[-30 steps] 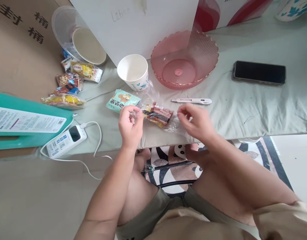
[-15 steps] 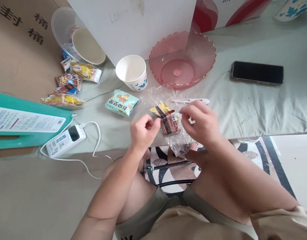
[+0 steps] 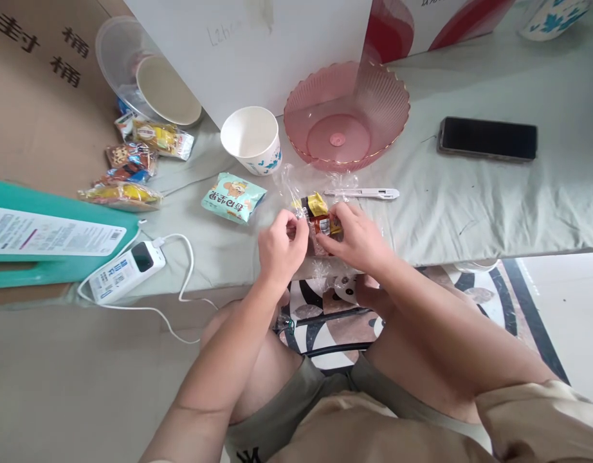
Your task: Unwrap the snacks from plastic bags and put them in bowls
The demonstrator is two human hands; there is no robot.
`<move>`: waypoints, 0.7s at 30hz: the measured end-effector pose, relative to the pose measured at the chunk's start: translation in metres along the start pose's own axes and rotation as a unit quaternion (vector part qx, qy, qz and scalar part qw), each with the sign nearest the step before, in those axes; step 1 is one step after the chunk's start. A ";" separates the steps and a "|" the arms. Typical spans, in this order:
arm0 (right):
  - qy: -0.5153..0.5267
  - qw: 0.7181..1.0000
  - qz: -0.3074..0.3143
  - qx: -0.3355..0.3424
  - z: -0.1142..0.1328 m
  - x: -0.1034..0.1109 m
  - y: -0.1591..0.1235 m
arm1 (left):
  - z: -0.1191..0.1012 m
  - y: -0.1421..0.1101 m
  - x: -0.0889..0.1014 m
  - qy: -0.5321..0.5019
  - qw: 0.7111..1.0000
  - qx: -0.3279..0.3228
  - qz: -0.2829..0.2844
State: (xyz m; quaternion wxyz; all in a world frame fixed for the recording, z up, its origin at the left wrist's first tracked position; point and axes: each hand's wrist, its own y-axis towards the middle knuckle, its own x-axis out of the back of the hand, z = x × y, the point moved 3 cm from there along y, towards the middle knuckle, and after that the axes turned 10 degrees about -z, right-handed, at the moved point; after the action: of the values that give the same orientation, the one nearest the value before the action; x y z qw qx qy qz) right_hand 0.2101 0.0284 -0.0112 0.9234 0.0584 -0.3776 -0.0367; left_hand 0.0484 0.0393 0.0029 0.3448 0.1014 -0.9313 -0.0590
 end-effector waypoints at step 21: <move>0.444 0.866 -0.198 -0.116 -0.006 0.037 0.040 | 0.013 0.023 0.010 -0.474 0.788 0.391 -0.033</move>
State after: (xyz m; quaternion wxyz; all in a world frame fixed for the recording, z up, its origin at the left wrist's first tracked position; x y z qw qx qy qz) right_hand 0.2414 0.0641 0.0152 0.9669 0.0350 0.0987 -0.2329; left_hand 0.0290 0.0602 0.0031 -0.2114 0.2172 -0.9172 0.2585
